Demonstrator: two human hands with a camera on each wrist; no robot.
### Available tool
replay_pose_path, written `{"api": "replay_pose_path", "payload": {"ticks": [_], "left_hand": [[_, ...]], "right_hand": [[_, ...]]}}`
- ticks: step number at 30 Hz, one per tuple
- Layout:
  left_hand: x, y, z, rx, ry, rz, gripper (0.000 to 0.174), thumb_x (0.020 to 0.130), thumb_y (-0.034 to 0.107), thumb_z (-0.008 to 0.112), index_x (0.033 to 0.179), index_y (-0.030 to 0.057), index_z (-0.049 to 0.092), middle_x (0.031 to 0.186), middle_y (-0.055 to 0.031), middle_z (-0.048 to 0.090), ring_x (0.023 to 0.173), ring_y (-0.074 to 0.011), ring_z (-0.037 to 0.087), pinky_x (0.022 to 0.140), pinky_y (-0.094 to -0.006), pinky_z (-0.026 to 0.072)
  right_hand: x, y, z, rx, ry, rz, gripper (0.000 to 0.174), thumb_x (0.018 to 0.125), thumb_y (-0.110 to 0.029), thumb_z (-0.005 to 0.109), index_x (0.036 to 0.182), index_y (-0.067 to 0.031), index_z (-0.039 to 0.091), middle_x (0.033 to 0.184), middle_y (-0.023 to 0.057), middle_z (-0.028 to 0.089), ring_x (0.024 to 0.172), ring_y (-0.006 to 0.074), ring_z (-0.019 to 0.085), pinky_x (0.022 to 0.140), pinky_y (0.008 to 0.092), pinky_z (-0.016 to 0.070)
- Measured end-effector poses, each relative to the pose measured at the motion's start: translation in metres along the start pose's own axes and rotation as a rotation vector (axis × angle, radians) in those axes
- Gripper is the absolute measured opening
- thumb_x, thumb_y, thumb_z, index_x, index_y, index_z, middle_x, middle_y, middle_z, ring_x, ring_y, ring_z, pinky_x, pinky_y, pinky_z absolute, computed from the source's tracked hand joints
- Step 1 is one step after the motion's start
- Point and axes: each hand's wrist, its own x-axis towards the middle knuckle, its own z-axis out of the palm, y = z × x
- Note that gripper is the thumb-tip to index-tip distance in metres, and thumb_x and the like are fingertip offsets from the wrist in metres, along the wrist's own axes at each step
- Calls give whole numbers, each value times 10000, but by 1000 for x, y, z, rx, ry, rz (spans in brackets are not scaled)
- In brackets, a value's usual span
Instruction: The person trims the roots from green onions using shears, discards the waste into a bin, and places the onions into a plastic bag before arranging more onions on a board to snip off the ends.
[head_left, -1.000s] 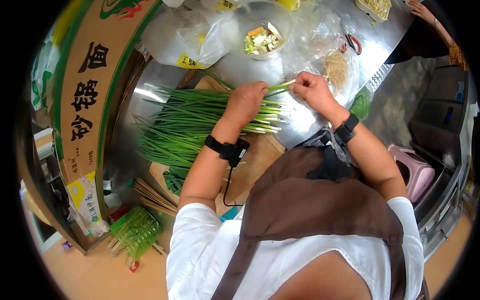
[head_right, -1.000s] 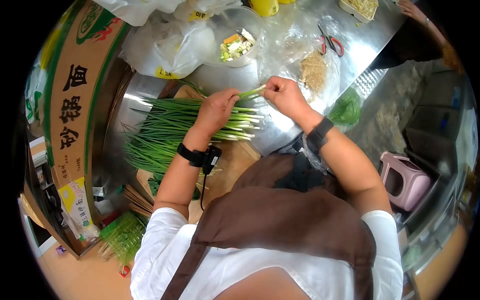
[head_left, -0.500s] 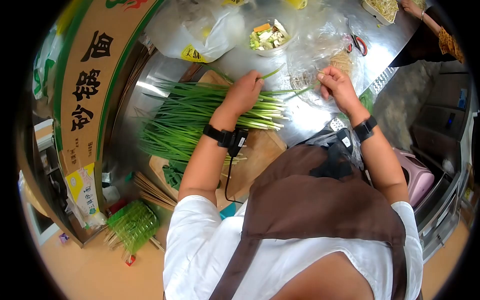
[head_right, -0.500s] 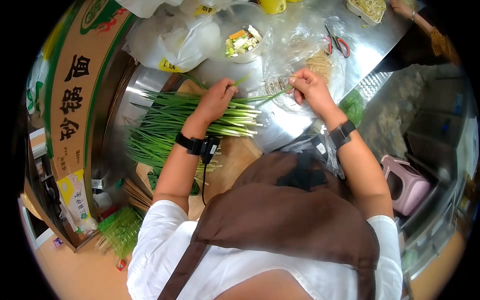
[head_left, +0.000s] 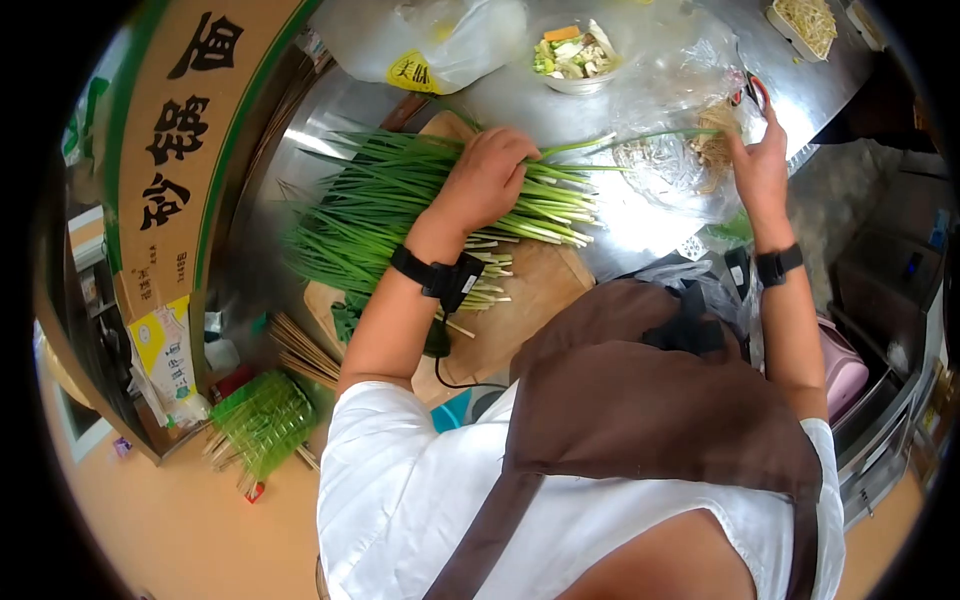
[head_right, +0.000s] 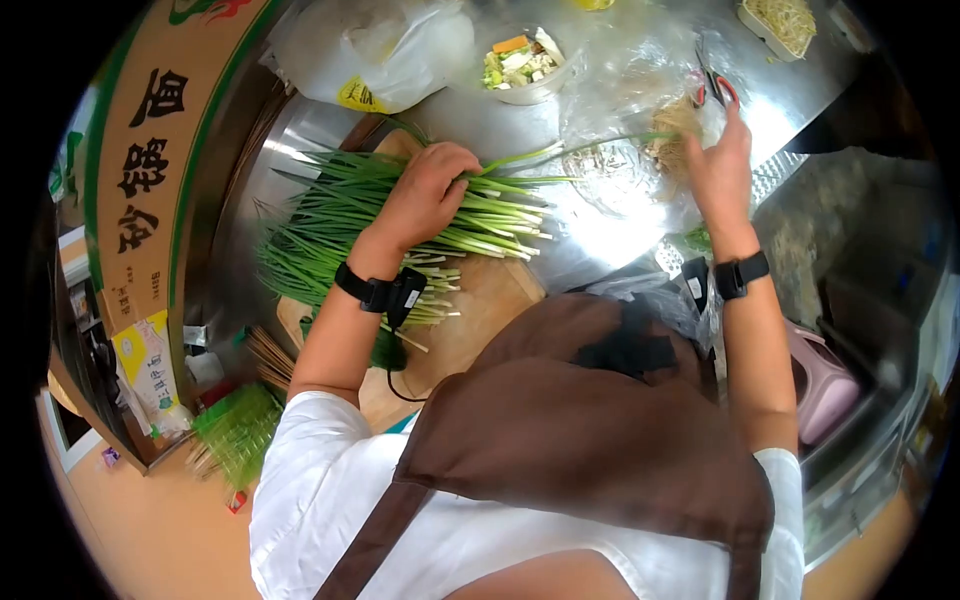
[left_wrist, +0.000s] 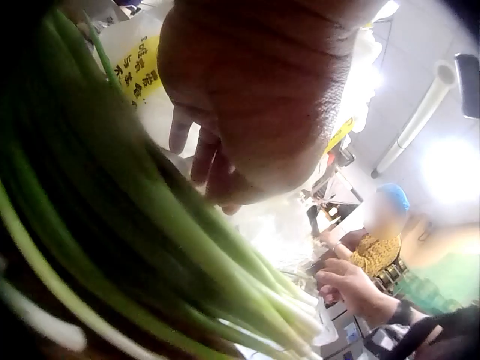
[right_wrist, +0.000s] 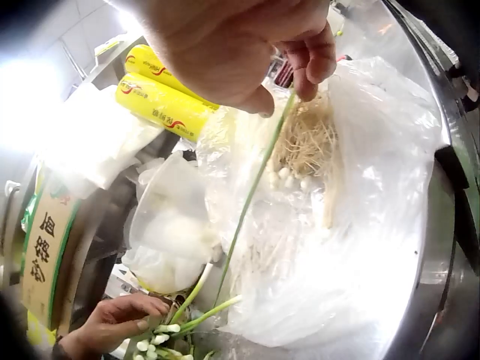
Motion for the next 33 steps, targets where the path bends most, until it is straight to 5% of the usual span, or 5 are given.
{"api": "replay_pose_path", "payload": {"ticks": [5,10,18,22,33], "left_hand": [[-12,-6,-4,18,-7,-76,231,793,17,620,1020,61,614,1073,-91,593,1059,-311,533,933,-413,416],[-6,-9,1,31,-23,-86,193,771,29,656,960,59,633,994,-87,587,988,-304,542,863,-402,429],[-1,6,-9,-95,72,-66,121,755,39,685,863,55,633,864,-88,596,846,-293,578,771,-381,443],[-3,1,-10,-127,70,-47,115,755,14,689,853,40,634,843,-93,598,839,-284,583,743,-368,453],[-22,-19,-25,-105,74,-267,171,761,-35,658,918,18,614,982,-96,607,964,-302,580,823,-357,463]], "right_hand": [[-22,-47,3,242,-170,-312,308,875,-117,620,1179,-77,594,1082,149,611,761,278,643,705,368,516],[-48,-106,42,406,-788,-314,238,850,-250,667,955,-38,695,886,156,669,830,335,629,741,400,497],[-51,-134,64,561,-750,-313,198,813,-226,690,893,-46,679,853,148,642,812,342,617,736,404,485],[-42,-133,49,270,-609,-652,123,780,-138,670,843,-33,662,793,152,630,786,350,614,693,419,484],[2,-46,-9,-19,-474,-321,140,804,-61,656,937,-16,656,902,158,629,839,354,605,735,401,477]]}}
